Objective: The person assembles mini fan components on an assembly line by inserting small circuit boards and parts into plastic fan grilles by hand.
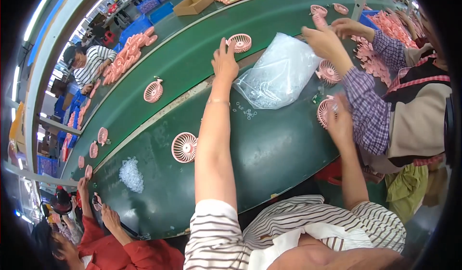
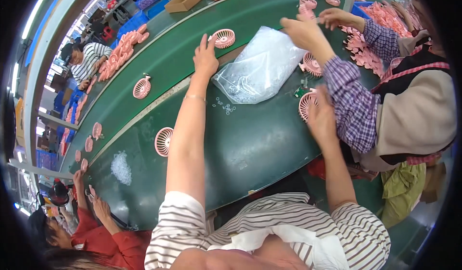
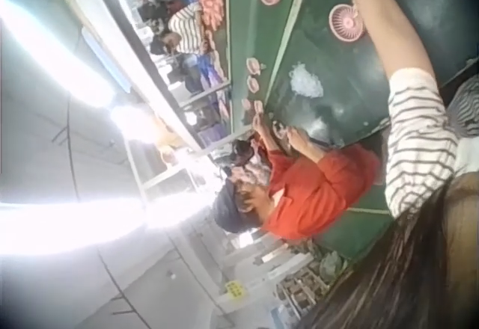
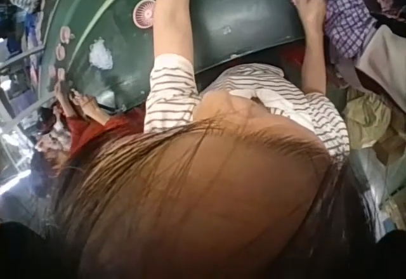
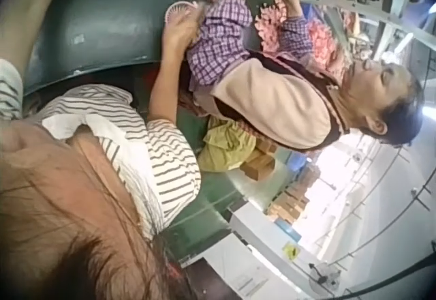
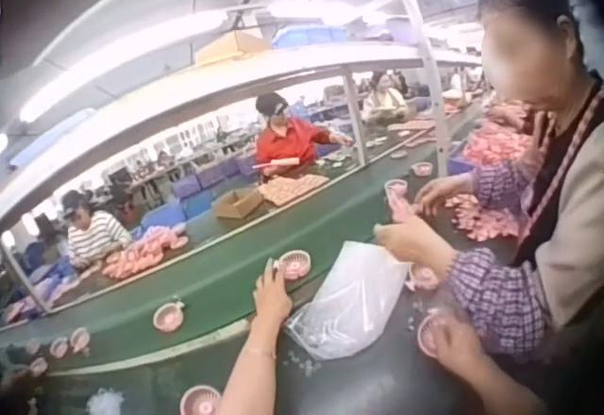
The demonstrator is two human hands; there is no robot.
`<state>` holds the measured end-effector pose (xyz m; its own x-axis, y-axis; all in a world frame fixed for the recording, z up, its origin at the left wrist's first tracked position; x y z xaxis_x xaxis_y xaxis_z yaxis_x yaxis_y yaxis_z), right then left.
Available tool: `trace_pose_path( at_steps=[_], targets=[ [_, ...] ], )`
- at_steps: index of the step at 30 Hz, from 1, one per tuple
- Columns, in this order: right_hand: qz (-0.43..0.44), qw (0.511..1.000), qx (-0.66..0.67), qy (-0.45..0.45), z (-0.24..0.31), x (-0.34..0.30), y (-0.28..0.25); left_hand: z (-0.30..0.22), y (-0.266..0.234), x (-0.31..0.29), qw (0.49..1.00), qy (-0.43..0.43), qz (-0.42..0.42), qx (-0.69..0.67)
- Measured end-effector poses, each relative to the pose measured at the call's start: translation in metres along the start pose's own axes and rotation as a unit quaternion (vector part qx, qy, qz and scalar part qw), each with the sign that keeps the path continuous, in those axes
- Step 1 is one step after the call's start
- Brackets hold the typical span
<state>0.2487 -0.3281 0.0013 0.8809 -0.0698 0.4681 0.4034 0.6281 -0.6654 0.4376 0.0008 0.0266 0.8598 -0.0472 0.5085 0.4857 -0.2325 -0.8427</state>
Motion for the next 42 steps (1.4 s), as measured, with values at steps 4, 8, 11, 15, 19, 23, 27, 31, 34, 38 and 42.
trace_pose_path(
  at_steps=[4, 8, 11, 15, 19, 23, 27, 31, 34, 38, 42],
  targets=[
    [-0.063, 0.981, 0.121, -0.139, 0.087, -0.024, 0.018, 0.024, 0.054, 0.022, 0.992, -0.028, 0.111, 0.046],
    [0.163, 0.947, 0.238, -0.144, 0.129, -0.019, 0.082, 0.060, 0.030, 0.001, 0.997, -0.016, -0.054, -0.045],
    [0.155, 0.949, 0.201, -0.185, 0.132, -0.001, 0.122, 0.048, -0.046, -0.020, 0.997, -0.024, -0.052, -0.048],
    [0.162, 0.953, 0.122, -0.227, 0.115, 0.009, 0.152, -0.017, -0.148, -0.127, 0.995, 0.063, -0.010, -0.078],
    [0.159, 0.955, 0.096, -0.232, 0.121, 0.007, 0.176, -0.035, -0.158, -0.247, 0.981, -0.016, 0.133, -0.137],
    [0.117, 0.954, 0.055, -0.270, 0.125, 0.008, 0.178, -0.048, -0.175, -0.278, 0.972, -0.029, 0.131, -0.194],
    [0.070, 0.962, 0.080, -0.251, 0.118, 0.007, 0.169, -0.040, -0.182, -0.276, 0.956, -0.204, 0.051, -0.203],
    [0.126, 0.952, 0.256, -0.108, 0.137, 0.004, 0.142, -0.029, -0.142, -0.263, 0.988, -0.138, 0.040, -0.051],
    [0.262, 0.838, 0.470, 0.091, 0.133, -0.028, 0.147, -0.021, -0.116, -0.276, 0.973, -0.179, -0.013, -0.145],
    [0.196, 0.813, 0.539, 0.097, 0.161, -0.063, 0.115, -0.044, -0.109, -0.298, 0.823, -0.335, -0.102, -0.447],
    [0.204, 0.793, 0.562, 0.117, 0.158, -0.070, 0.118, -0.057, -0.117, -0.303, 0.809, -0.298, -0.181, -0.473]
  ],
)
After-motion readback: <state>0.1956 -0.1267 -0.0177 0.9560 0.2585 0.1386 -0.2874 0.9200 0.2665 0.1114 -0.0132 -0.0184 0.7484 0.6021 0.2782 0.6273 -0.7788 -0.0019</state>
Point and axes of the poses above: each hand's wrist, its own x-axis towards the middle knuckle, its own y-axis out of the palm, z = x × y, the point moved 5 cm from there along x, towards the middle knuckle, and after that the axes turned 4 degrees about x, right-handed, at the moved point
